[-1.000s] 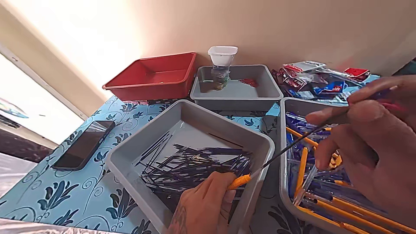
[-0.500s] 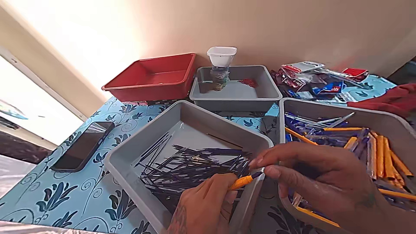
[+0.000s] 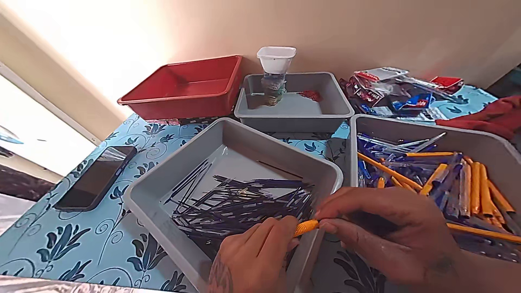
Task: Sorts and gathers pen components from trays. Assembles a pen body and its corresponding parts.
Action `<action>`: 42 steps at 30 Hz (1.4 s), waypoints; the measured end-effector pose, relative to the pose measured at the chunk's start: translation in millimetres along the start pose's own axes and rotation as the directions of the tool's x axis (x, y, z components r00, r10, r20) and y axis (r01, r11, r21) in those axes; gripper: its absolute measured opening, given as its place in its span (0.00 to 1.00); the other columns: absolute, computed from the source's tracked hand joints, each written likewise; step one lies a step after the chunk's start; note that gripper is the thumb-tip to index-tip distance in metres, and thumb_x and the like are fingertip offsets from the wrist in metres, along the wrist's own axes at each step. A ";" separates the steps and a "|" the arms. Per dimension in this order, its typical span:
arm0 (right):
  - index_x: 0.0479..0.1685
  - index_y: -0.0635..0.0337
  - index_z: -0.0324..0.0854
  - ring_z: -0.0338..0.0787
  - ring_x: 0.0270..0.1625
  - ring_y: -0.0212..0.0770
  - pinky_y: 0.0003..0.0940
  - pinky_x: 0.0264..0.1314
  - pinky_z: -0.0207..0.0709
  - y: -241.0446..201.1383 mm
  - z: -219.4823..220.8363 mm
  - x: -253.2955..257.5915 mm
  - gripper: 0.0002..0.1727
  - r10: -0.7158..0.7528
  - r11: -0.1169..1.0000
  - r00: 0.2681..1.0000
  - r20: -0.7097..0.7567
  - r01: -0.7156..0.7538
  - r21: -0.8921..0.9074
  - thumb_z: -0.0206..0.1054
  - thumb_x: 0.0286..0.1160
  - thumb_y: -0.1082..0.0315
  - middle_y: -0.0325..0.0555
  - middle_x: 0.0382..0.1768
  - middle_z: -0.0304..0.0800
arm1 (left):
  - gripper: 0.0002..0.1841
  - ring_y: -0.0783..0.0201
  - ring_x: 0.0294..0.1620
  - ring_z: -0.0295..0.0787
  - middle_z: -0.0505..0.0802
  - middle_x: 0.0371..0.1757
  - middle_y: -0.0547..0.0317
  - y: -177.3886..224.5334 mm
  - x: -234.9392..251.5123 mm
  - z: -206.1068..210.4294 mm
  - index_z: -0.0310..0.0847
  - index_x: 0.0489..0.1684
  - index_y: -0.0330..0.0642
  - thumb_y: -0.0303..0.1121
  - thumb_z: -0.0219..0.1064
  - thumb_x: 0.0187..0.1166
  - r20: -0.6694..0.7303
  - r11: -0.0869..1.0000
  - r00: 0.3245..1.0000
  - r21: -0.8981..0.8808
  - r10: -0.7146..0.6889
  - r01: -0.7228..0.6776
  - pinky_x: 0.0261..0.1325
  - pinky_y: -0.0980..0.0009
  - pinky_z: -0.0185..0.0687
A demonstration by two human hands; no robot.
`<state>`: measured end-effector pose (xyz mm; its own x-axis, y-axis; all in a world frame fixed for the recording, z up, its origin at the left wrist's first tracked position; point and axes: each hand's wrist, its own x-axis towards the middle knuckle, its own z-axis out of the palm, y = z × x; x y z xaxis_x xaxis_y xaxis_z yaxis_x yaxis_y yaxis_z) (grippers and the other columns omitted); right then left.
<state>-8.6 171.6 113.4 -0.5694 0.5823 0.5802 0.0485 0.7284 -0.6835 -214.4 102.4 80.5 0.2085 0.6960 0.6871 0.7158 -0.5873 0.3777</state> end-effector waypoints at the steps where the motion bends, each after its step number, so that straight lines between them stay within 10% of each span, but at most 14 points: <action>1: 0.42 0.62 0.88 0.83 0.35 0.11 0.04 0.34 0.74 -1.5 0.6 0.2 0.10 0.005 1.000 1.000 -0.004 -0.004 0.013 0.66 0.84 0.64 0.36 0.38 0.93 | 0.17 0.69 0.25 0.79 0.85 0.26 0.55 1.3 -0.4 -0.1 0.82 0.43 0.37 0.36 0.49 0.93 -0.006 1.000 1.000 0.002 -0.004 0.004 0.27 0.81 0.69; 9: 0.53 0.55 0.82 0.81 0.35 0.12 0.07 0.38 0.72 6.7 -4.4 8.1 0.16 0.295 0.952 0.943 0.150 -0.278 -0.124 0.56 0.89 0.53 0.27 0.34 0.86 | 0.16 0.64 0.23 0.84 0.90 0.27 0.55 -0.1 3.3 5.5 0.87 0.45 0.37 0.34 0.52 0.89 0.012 0.983 0.997 0.165 -0.082 0.079 0.24 0.74 0.73; 14: 0.81 0.50 0.67 0.77 0.34 0.20 0.16 0.33 0.71 1.5 -32.9 30.4 0.23 0.655 0.716 0.588 0.475 -0.685 -0.138 0.50 0.89 0.61 0.33 0.47 0.78 | 0.16 0.64 0.25 0.87 0.91 0.29 0.55 -1.9 1.3 4.4 0.88 0.46 0.38 0.35 0.53 0.88 0.022 0.977 0.991 0.176 -0.128 0.123 0.26 0.73 0.76; 18: 0.74 0.59 0.71 0.91 0.43 0.18 0.13 0.48 0.84 7.7 -30.2 17.3 0.20 0.502 0.848 0.763 0.408 -0.527 -0.057 0.60 0.85 0.68 0.31 0.44 0.92 | 0.16 0.63 0.27 0.88 0.92 0.30 0.55 -1.7 0.4 4.9 0.89 0.46 0.39 0.35 0.54 0.88 0.039 0.973 0.990 0.194 -0.134 0.124 0.27 0.72 0.78; 24: 0.48 0.56 0.89 0.86 0.33 0.12 0.06 0.36 0.78 11.5 -25.5 7.3 0.14 0.292 0.950 0.913 0.283 -0.243 -0.197 0.67 0.82 0.55 0.31 0.33 0.92 | 0.16 0.63 0.28 0.87 0.91 0.29 0.56 -2.0 -1.8 4.8 0.92 0.47 0.42 0.37 0.55 0.88 0.061 0.979 0.992 0.181 -0.111 0.099 0.29 0.73 0.77; 42: 0.66 0.58 0.86 0.81 0.37 0.26 0.11 0.40 0.73 8.9 -15.6 8.2 0.20 -0.042 0.865 0.971 0.237 0.154 -0.478 0.54 0.88 0.62 0.41 0.38 0.84 | 0.16 0.65 0.33 0.88 0.94 0.32 0.57 -2.9 -3.1 3.8 0.93 0.47 0.43 0.38 0.58 0.88 -0.012 0.986 0.995 0.138 -0.097 0.098 0.35 0.77 0.78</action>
<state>-0.1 188.4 119.0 -0.7493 0.4489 0.4868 0.3461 0.8922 -0.2901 -214.6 103.5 74.9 0.1297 0.7446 0.6548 0.8180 -0.4536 0.3537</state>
